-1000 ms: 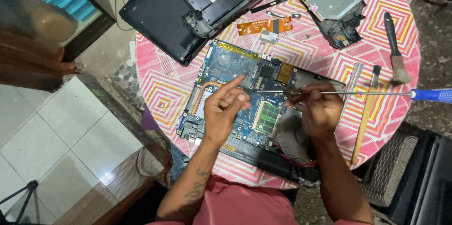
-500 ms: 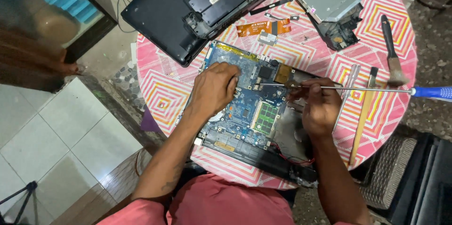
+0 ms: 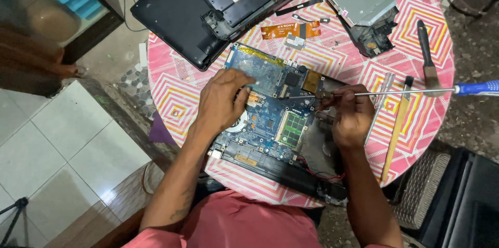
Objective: Repairing a laptop by unscrewing components and manipulating the motherboard.
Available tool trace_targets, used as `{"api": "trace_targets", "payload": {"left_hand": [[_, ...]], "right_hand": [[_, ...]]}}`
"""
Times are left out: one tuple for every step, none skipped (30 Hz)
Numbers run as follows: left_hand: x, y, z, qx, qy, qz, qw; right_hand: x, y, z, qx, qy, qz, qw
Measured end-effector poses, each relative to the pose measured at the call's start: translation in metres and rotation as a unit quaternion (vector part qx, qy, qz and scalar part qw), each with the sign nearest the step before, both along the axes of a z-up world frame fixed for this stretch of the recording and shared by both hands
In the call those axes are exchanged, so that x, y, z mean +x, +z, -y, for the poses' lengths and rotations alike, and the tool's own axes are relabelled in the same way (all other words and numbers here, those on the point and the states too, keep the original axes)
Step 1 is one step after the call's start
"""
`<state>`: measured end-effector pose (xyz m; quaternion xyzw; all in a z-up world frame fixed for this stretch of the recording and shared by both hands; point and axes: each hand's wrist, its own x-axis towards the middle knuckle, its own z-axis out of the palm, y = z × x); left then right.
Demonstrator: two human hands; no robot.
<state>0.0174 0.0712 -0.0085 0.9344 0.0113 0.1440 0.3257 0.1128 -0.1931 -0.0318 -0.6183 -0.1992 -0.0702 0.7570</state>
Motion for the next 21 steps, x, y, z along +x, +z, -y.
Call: {"api": "trace_targets", "payload": {"left_hand": [[-0.006, -0.003, 0.000, -0.001, 0.000, 0.000, 1.000], [-0.013, -0.008, 0.002, 0.007, 0.001, 0.009, 1.000], [-0.020, -0.012, 0.003, 0.016, 0.002, 0.017, 1.000], [-0.022, -0.016, 0.004, 0.012, 0.007, 0.015, 1.000], [-0.024, -0.019, 0.006, 0.025, 0.012, 0.028, 0.999], [-0.024, -0.022, 0.008, 0.037, 0.015, 0.042, 0.998], [-0.026, -0.024, 0.009, 0.032, 0.018, 0.041, 0.998], [-0.025, -0.025, 0.009, 0.049, 0.019, 0.043, 0.998], [-0.024, -0.026, 0.009, 0.066, 0.019, 0.046, 0.997], [-0.023, -0.026, 0.009, 0.065, 0.022, 0.047, 0.997], [-0.022, -0.027, 0.010, 0.076, 0.024, 0.028, 0.996], [-0.023, -0.028, 0.011, 0.086, 0.024, 0.006, 0.996], [-0.026, -0.025, 0.011, 0.084, 0.025, 0.004, 0.996], [-0.025, -0.020, 0.010, 0.084, 0.024, -0.006, 0.996], [-0.025, -0.016, 0.010, 0.084, 0.023, -0.016, 0.996], [-0.023, -0.018, 0.011, 0.083, 0.023, -0.015, 0.996], [-0.021, -0.021, 0.012, 0.078, 0.026, -0.020, 0.996], [-0.021, -0.023, 0.012, 0.074, 0.031, -0.027, 0.996], [-0.021, -0.024, 0.015, 0.071, 0.035, -0.027, 0.996], [-0.021, -0.025, 0.016, 0.063, 0.032, -0.009, 0.997], [-0.020, -0.025, 0.016, 0.055, 0.030, 0.009, 0.998]], "right_hand": [[-0.001, 0.001, -0.002, -0.001, 0.000, 0.000, 1.000], [-0.002, 0.003, -0.004, -0.007, 0.000, 0.005, 1.000], [-0.003, 0.004, -0.006, -0.012, 0.000, 0.011, 1.000], [-0.003, 0.006, -0.007, -0.016, 0.004, 0.009, 1.000], [-0.003, 0.008, -0.008, -0.047, 0.006, 0.022, 0.999], [-0.003, 0.010, -0.008, -0.078, 0.006, 0.035, 0.996], [-0.003, 0.008, -0.007, -0.082, 0.010, 0.035, 0.996], [-0.001, 0.006, -0.006, -0.096, 0.020, 0.035, 0.995], [0.001, 0.004, -0.004, -0.109, 0.029, 0.035, 0.993], [0.001, 0.011, -0.008, -0.110, 0.032, 0.036, 0.993], [0.001, 0.018, -0.011, -0.148, 0.052, 0.066, 0.985], [-0.002, 0.024, -0.012, -0.187, 0.070, 0.092, 0.976], [0.000, 0.024, -0.013, -0.188, 0.072, 0.091, 0.975], [0.005, 0.024, -0.014, -0.210, 0.076, 0.118, 0.968], [0.009, 0.026, -0.016, -0.230, 0.080, 0.145, 0.959], [0.011, 0.027, -0.019, -0.232, 0.080, 0.146, 0.958], [0.012, 0.028, -0.022, -0.250, 0.076, 0.181, 0.948], [0.013, 0.030, -0.025, -0.269, 0.076, 0.215, 0.936], [0.012, 0.033, -0.028, -0.270, 0.079, 0.217, 0.935], [0.011, 0.036, -0.034, -0.273, 0.082, 0.224, 0.932], [0.010, 0.039, -0.039, -0.276, 0.084, 0.232, 0.929]]}}
